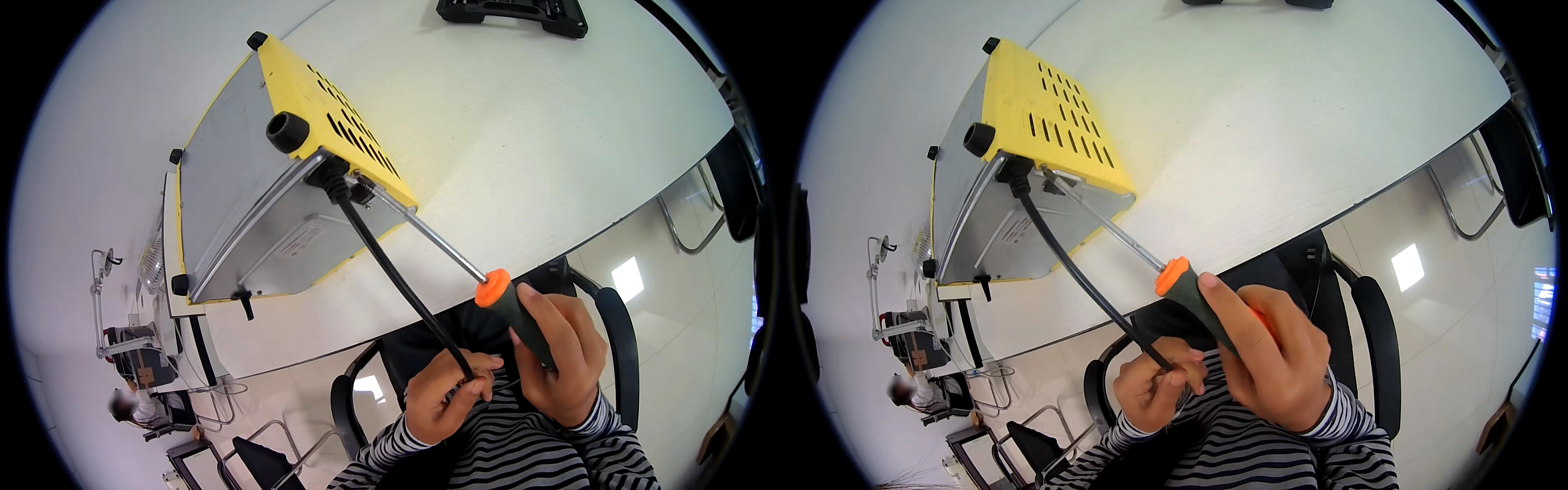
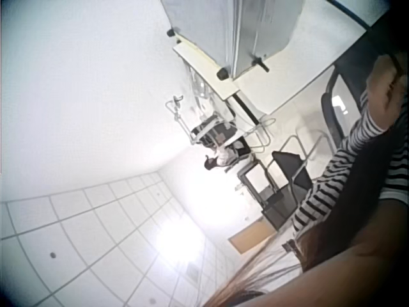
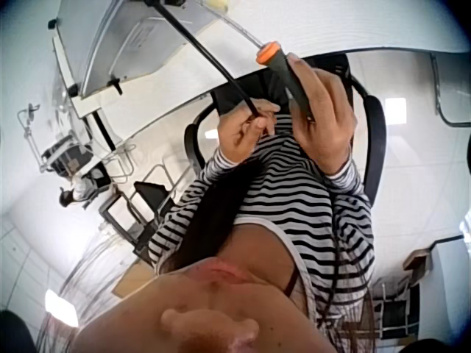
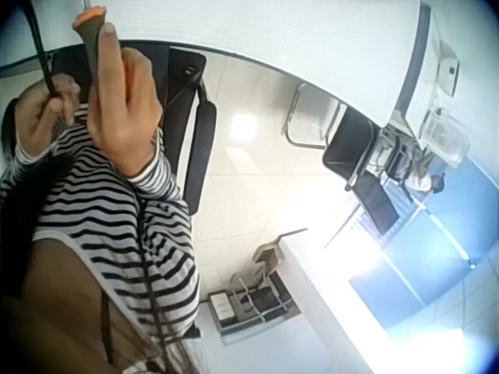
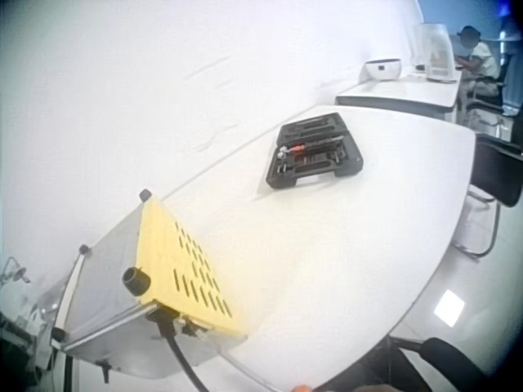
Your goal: The person uses a screwdriver to remove screws from the back panel of a yellow and silver electronic device. The person repositions the device to access different screws and continues unscrewing them.
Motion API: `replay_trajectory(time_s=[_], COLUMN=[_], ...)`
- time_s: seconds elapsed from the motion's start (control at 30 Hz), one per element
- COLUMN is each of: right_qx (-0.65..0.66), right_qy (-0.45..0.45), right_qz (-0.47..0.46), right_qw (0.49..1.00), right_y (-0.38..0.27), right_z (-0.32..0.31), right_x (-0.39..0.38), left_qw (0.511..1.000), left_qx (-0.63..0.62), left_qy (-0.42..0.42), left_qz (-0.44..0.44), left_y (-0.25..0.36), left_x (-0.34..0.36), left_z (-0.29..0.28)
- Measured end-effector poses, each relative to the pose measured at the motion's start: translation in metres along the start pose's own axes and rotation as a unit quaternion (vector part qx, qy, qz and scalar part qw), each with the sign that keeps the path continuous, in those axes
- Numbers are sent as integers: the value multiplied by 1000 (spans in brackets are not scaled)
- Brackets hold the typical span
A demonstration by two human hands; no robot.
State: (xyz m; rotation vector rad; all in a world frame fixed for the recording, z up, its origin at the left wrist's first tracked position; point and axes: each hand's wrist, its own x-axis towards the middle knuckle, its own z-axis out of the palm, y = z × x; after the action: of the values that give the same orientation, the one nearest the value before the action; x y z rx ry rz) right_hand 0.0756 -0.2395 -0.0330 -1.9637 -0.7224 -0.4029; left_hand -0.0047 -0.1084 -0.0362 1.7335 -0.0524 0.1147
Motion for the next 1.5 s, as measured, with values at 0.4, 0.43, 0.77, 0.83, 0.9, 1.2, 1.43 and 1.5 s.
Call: replay_trajectory(time_s=[0.4, 0.43, 0.77, 0.83, 0.9, 1.2, 1.43, 1.5], right_qx=[593, 651, 772, 718, 652, 170, 489, 625], right_qy=[-236, -230, -220, -189, -169, -21, -146, -159], right_qz=[361, 391, 336, 350, 330, 120, 308, 365], right_qw=[680, 609, 492, 571, 661, 978, 803, 671], right_y=[-1, 0, -7, -12, -17, -18, -15, -13], right_z=[3, 4, 20, 21, 23, 31, 20, 23], right_x=[1, 1, -4, -4, -4, -9, -11, -10], left_qw=[998, 997, 996, 997, 996, 996, 996, 995], left_qx=[-31, -30, 11, -17, -35, -30, -37, -45], left_qy=[46, 52, 85, 80, 81, 83, 81, 85], left_qz=[-36, -38, 25, 10, 2, 3, 9, -2], left_y=[-2, -2, -1, -3, -6, -10, -13, -11], left_x=[-14, -15, -22, -24, -26, -27, -28, -28], left_z=[-7, -8, -24, -24, -23, -23, -24, -23])
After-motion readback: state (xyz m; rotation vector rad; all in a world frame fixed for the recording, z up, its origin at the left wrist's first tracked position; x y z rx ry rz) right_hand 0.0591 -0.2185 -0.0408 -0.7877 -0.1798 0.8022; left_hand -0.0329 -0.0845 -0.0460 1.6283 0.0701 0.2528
